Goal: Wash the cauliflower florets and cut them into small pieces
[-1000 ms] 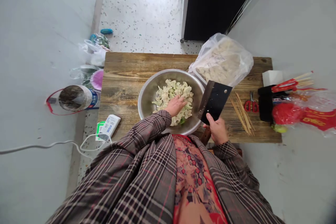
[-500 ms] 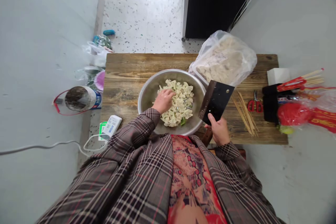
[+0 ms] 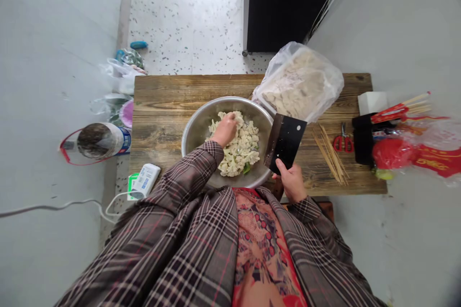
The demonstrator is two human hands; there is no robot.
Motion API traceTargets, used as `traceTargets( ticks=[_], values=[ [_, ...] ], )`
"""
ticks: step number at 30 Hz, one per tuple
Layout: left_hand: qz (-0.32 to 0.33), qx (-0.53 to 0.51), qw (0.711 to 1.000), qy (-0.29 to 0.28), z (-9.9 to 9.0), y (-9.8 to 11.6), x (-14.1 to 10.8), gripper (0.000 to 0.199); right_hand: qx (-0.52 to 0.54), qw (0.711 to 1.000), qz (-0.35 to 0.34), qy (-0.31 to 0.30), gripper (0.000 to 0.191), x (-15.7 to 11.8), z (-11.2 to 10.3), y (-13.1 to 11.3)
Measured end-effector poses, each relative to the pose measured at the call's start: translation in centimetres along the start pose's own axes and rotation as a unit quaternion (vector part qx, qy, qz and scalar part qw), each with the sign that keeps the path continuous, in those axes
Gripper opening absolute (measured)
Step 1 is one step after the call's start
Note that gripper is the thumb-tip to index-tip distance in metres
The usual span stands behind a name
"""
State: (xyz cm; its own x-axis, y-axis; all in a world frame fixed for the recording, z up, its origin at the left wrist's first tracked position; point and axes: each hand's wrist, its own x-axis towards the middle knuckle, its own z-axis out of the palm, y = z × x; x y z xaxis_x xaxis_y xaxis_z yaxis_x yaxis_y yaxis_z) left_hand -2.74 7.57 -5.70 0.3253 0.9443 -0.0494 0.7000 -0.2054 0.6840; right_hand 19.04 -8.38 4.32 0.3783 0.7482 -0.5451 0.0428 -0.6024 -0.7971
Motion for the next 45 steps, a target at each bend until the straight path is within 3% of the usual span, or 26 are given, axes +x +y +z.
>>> traceTargets(
  ticks=[3, 10, 12, 14, 16, 18, 20, 22, 24, 27, 29, 34, 42, 45],
  values=[
    [-0.023, 0.011, 0.999, 0.033, -1.3, -1.4, -0.7, 0.022, -0.001, 1.0, 0.006, 0.004, 0.045, 0.1, 0.0, -0.2],
    [-0.152, -0.145, 0.97, 0.124, -1.5, -2.7, -1.5, 0.015, 0.0, 1.0, 0.005, -0.007, 0.044, 0.2, 0.2, -0.4],
    [-0.191, -0.258, 0.939, 0.122, -1.8, -2.7, -1.9, 0.017, -0.001, 1.0, 0.005, -0.007, 0.043, 0.2, 0.3, -0.3],
    [-0.221, -0.385, 0.89, 0.107, -2.2, -2.8, -2.4, 0.026, -0.004, 1.0, 0.005, -0.01, 0.042, 0.3, 0.4, -0.3],
    [-0.23, -0.439, 0.865, 0.079, -2.8, -3.0, -2.9, 0.029, -0.008, 1.0, 0.003, -0.016, 0.041, 0.4, 0.5, -0.3],
    [-0.227, -0.404, 0.885, 0.049, -3.4, -3.1, -3.2, 0.02, -0.01, 1.0, 0.002, -0.025, 0.041, 0.5, 0.6, -0.3],
    [-0.198, -0.283, 0.938, 0.04, -3.7, -3.2, -3.1, 0.013, -0.011, 0.999, 0.001, -0.033, 0.041, 0.5, 0.8, -0.3],
    [-0.143, -0.138, 0.978, 0.059, -3.7, -2.8, -2.6, 0.019, -0.016, 0.999, -0.002, -0.041, 0.041, 0.6, 1.0, -0.3],
    [-0.074, -0.057, 0.994, 0.056, -3.2, -2.2, -1.7, 0.027, -0.02, 0.999, -0.004, -0.044, 0.042, 0.6, 1.2, -0.1],
    [0.017, -0.042, 0.999, -0.021, -1.8, -1.3, -0.2, 0.035, -0.025, 0.999, 0.0, -0.043, 0.043, 0.5, 1.5, 0.1],
    [0.038, -0.024, 0.998, -0.051, -0.6, -1.0, 0.4, 0.036, -0.03, 0.998, -0.001, -0.048, 0.042, 0.4, 1.6, 0.2],
    [-0.027, 0.093, 0.995, -0.02, 1.1, -0.9, 0.2, 0.047, -0.047, 0.997, -0.006, -0.058, 0.042, 0.2, 1.7, 0.4],
    [-0.054, 0.152, 0.982, -0.103, -0.8, -1.1, 0.4, 0.033, -0.025, 0.998, 0.002, -0.061, 0.045, 0.1, 1.8, 0.0],
    [-0.057, 0.131, 0.988, -0.057, -1.6, -1.0, -0.1, 0.026, -0.003, 0.998, 0.005, -0.06, 0.044, -0.1, 1.5, -0.6]
  ],
)
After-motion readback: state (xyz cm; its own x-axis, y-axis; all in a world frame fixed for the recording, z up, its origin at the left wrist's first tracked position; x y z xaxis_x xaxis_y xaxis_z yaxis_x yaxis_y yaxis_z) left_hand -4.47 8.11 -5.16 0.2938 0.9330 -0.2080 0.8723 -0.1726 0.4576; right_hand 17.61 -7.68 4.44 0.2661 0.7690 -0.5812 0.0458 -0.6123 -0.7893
